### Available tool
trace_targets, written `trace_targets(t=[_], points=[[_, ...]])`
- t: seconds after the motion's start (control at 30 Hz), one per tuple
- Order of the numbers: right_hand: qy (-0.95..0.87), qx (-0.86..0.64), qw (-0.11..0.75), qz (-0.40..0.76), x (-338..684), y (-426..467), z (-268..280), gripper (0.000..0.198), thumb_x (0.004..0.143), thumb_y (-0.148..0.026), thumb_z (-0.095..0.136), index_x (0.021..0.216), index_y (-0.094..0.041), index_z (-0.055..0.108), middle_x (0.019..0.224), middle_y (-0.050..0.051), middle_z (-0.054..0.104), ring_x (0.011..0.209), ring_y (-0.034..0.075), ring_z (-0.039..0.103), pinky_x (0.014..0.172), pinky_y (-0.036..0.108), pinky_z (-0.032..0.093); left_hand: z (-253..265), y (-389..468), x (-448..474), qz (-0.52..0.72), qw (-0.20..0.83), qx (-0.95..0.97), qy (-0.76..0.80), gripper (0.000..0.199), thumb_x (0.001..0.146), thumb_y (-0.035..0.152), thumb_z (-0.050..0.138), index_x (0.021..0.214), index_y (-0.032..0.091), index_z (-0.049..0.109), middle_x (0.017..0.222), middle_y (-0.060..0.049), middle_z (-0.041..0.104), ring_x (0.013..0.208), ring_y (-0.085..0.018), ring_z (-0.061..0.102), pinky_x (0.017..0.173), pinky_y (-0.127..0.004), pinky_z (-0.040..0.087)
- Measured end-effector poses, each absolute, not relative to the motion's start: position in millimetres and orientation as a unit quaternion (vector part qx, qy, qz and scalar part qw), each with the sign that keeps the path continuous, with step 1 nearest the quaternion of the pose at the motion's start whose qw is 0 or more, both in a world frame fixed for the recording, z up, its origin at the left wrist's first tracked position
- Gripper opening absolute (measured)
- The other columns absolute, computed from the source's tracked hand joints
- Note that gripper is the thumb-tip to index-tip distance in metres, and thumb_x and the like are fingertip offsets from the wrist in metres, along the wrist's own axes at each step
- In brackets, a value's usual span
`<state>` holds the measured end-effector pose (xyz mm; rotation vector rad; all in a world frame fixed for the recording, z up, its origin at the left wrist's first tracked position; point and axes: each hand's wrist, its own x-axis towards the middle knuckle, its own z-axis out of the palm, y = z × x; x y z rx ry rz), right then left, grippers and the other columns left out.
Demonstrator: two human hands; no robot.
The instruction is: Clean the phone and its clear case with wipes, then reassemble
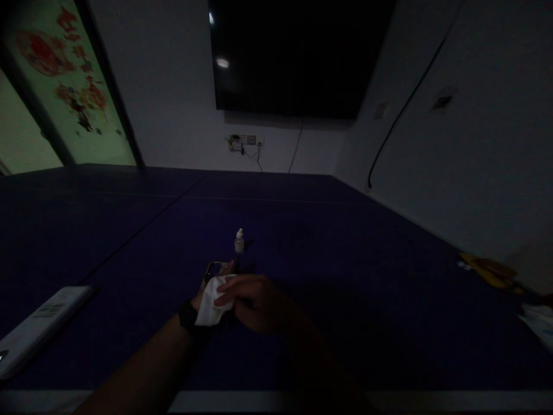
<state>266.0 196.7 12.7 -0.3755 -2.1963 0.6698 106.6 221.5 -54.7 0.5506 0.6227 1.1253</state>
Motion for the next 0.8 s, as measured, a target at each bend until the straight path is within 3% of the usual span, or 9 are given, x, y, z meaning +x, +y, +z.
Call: trace_targets(t=[0.07, 0.2, 0.37, 0.47, 0.6, 0.8], points=[[-0.855, -0.162, 0.419, 0.26, 265, 198, 11, 0.044, 0.086, -0.005, 0.05, 0.11, -0.027, 0.079, 0.119, 0.005, 0.079, 0.113, 0.018, 0.074, 0.102, 0.035, 0.058, -47, 218, 106, 0.509, 0.777, 0.237, 0.284, 0.038, 0.092, 0.044, 0.069, 0.069, 0.015, 0.065, 0.058, 0.001, 0.058, 0.055, -0.011, 0.059, 0.059, -0.023, 0.05], [-0.792, -0.268, 0.489, 0.247, 264, 208, 7, 0.039, 0.09, -0.009, 0.049, 0.111, -0.025, 0.079, 0.119, 0.006, 0.079, 0.115, 0.02, 0.073, 0.103, 0.036, 0.058, -25, 209, 106, 0.508, 0.791, 0.21, 0.268, 0.027, 0.088, 0.039, 0.076, 0.1, 0.015, 0.071, 0.086, -0.003, 0.073, 0.07, -0.012, 0.068, 0.069, -0.022, 0.055], [-0.74, -0.337, 0.527, 0.247, 267, 220, 3, 0.035, 0.092, -0.015, 0.052, 0.112, -0.029, 0.077, 0.116, 0.002, 0.079, 0.116, 0.022, 0.073, 0.105, 0.04, 0.056, -5, 201, 105, 0.524, 0.758, 0.234, 0.311, 0.023, 0.089, 0.023, 0.072, 0.11, 0.013, 0.07, 0.086, -0.006, 0.075, 0.065, -0.014, 0.069, 0.062, -0.024, 0.054], [-0.728, -0.351, 0.527, 0.261, 269, 221, 2, 0.032, 0.095, -0.019, 0.053, 0.114, -0.029, 0.077, 0.118, 0.002, 0.079, 0.116, 0.023, 0.073, 0.103, 0.041, 0.057, 3, 199, 103, 0.534, 0.765, 0.197, 0.302, 0.028, 0.092, 0.029, 0.067, 0.116, 0.014, 0.069, 0.085, -0.006, 0.075, 0.063, -0.016, 0.07, 0.06, -0.025, 0.053], [-0.711, -0.357, 0.549, 0.256, 270, 225, -4, 0.031, 0.098, -0.023, 0.054, 0.118, -0.031, 0.075, 0.117, 0.002, 0.079, 0.111, 0.023, 0.074, 0.099, 0.038, 0.059, 7, 197, 104, 0.557, 0.774, 0.142, 0.265, 0.031, 0.098, 0.039, 0.056, 0.109, 0.014, 0.069, 0.082, -0.006, 0.074, 0.065, -0.017, 0.07, 0.065, -0.028, 0.055], [-0.63, -0.402, 0.622, 0.232, 272, 237, -13, 0.031, 0.102, -0.033, 0.052, 0.125, -0.025, 0.07, 0.121, 0.006, 0.078, 0.111, 0.023, 0.074, 0.097, 0.038, 0.06, -3, 193, 110, 0.517, 0.816, 0.137, 0.218, 0.047, 0.094, 0.06, 0.055, 0.115, 0.02, 0.068, 0.095, -0.008, 0.075, 0.082, -0.027, 0.075, 0.081, -0.046, 0.058]])
